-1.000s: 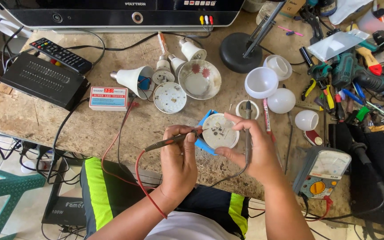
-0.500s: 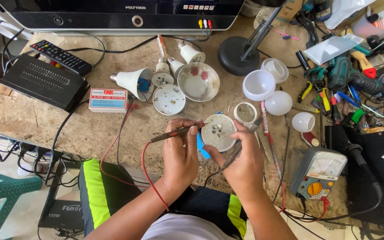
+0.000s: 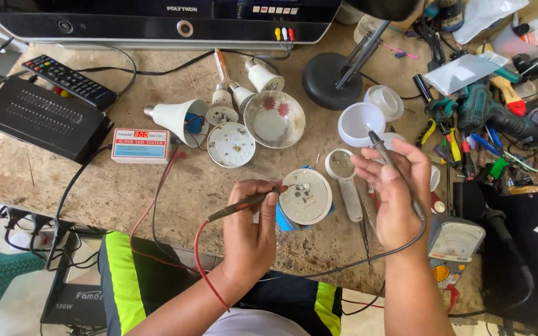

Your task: Soldering and testing components on an LED circuit board at a repair bench.

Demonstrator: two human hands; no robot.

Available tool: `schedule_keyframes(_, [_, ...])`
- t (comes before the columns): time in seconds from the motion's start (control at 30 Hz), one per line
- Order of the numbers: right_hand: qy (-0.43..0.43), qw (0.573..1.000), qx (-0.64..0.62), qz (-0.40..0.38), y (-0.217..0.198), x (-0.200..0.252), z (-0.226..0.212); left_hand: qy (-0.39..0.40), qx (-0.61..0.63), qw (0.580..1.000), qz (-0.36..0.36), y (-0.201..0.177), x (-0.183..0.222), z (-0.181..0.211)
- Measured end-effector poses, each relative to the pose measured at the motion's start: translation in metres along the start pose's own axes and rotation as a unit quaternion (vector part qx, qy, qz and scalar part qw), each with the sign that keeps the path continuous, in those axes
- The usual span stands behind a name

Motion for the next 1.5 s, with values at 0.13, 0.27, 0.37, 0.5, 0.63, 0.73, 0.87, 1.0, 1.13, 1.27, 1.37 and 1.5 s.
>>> schedule_keyframes(0.13, [0.059, 0.997, -0.04, -0.003, 0.003, -0.004, 0.01, 0.017, -0.012, 1.0, 0.007, -0.002, -0.002, 0.001])
schedule_keyframes(0.27, [0.05, 0.998, -0.035, -0.032, 0.006, -0.003, 0.027, 0.025, -0.008, 1.0, -0.003, -0.003, -0.003, -0.001])
schedule_keyframes(0.37, [0.082, 0.996, 0.015, -0.042, 0.014, -0.004, 0.021, 0.026, -0.01, 1.0, 0.0, -0.004, -0.006, 0.001])
schedule_keyframes(0.5, [0.067, 0.989, 0.094, -0.095, 0.021, -0.007, 0.013, 0.027, -0.009, 1.0, 0.004, -0.005, -0.009, 0.003])
schedule_keyframes(0.63, [0.075, 0.987, 0.076, -0.116, 0.023, -0.008, 0.012, 0.028, 0.012, 1.0, 0.004, -0.005, -0.008, -0.001])
schedule_keyframes(0.73, [0.057, 0.987, 0.084, -0.124, 0.024, -0.007, 0.01, 0.037, 0.005, 0.999, 0.006, -0.003, -0.008, -0.002])
schedule_keyframes(0.87, [0.077, 0.987, 0.067, -0.127, 0.024, -0.007, 0.01, 0.044, 0.007, 0.999, 0.013, -0.003, -0.008, -0.001])
schedule_keyframes(1.0, [0.065, 0.985, 0.074, -0.139, 0.023, -0.007, 0.012, 0.047, 0.004, 0.999, 0.012, -0.002, -0.008, 0.0])
schedule_keyframes(1.13, [0.071, 0.986, 0.071, -0.137, 0.023, -0.007, 0.015, 0.048, 0.004, 0.999, 0.007, -0.002, -0.008, 0.0])
schedule_keyframes(1.27, [0.067, 0.985, 0.08, -0.137, 0.023, -0.007, 0.016, 0.046, -0.002, 0.999, 0.007, -0.002, -0.008, 0.001])
schedule_keyframes(1.37, [0.074, 0.985, 0.076, -0.135, 0.022, -0.006, 0.018, 0.045, -0.003, 0.999, 0.007, -0.002, -0.008, 0.0])
schedule_keyframes(1.5, [0.087, 0.985, 0.051, -0.142, 0.019, -0.005, 0.025, 0.045, -0.007, 0.999, 0.006, -0.001, -0.008, 0.001])
Point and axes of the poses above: each hand's wrist, its own x-axis away from the middle knuckle, its own y-axis out of the palm, z = x × y, the point moved 4 cm from there along -x, towards the middle knuckle, and after that the axes turned 1 degree about -z, right-handed, at the moved point
